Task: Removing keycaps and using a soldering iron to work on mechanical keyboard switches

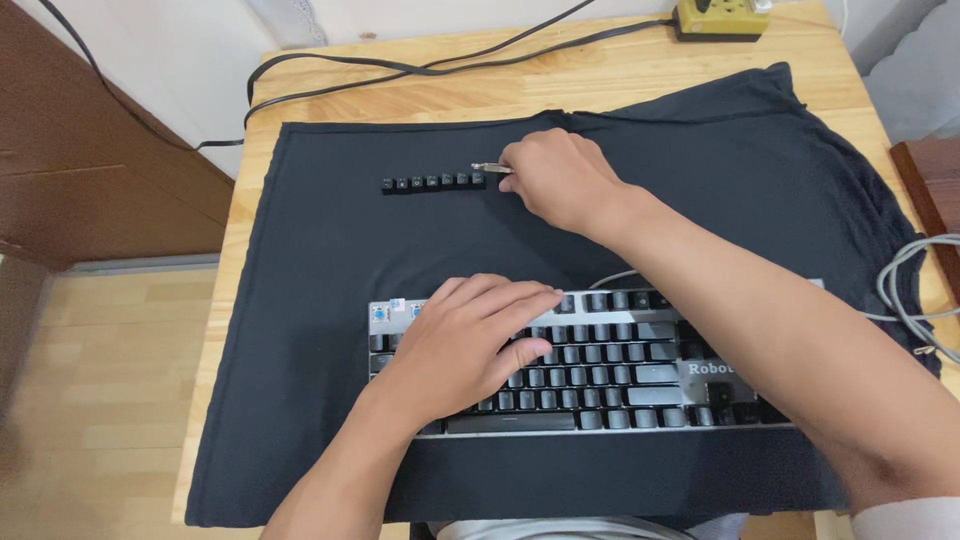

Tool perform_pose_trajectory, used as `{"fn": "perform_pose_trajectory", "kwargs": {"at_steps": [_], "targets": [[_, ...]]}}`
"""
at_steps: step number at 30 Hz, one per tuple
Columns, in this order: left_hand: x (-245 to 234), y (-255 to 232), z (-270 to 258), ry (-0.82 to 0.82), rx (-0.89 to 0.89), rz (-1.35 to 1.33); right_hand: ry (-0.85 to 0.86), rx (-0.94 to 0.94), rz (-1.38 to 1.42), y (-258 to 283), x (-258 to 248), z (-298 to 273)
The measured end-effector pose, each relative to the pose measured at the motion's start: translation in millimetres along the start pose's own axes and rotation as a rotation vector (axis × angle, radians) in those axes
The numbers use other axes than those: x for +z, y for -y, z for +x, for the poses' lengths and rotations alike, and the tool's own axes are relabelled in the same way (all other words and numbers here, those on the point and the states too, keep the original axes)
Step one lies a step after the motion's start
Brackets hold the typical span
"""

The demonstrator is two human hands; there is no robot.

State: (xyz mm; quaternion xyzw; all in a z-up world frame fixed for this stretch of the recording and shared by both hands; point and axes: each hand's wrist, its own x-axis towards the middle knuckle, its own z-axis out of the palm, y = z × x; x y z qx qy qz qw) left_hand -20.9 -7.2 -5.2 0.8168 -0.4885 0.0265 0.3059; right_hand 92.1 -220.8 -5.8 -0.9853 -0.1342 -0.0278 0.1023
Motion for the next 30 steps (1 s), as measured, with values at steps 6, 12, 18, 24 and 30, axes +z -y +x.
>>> {"fn": "perform_pose_trajectory", "kwargs": {"at_steps": [6, 12, 18, 24, 30], "targets": [[2.8, 4.5, -1.0, 0.012, 0.0, 0.02, 0.025, -0.036, -0.029, 8.8, -3.9, 5.5], [3.7, 4.9, -1.3, 0.014, -0.007, -0.006, 0.016, -0.048, -0.075, 10.4, -0.1, 9.5], [1.5, 3.1, -0.5, 0.008, 0.003, 0.035, 0.05, -0.065, -0.031, 18.5, -21.5, -4.9], [-0.8, -1.5, -0.6, 0.004, -0.002, 0.052, 0.086, -0.116, 0.205, 12.8, -45.6, -44.3], [3.3, -7.8, 2.1, -0.064, -0.007, 0.108, 0.135, -0.081, 0.444, 16.3, -87.2, -105.6]]}}
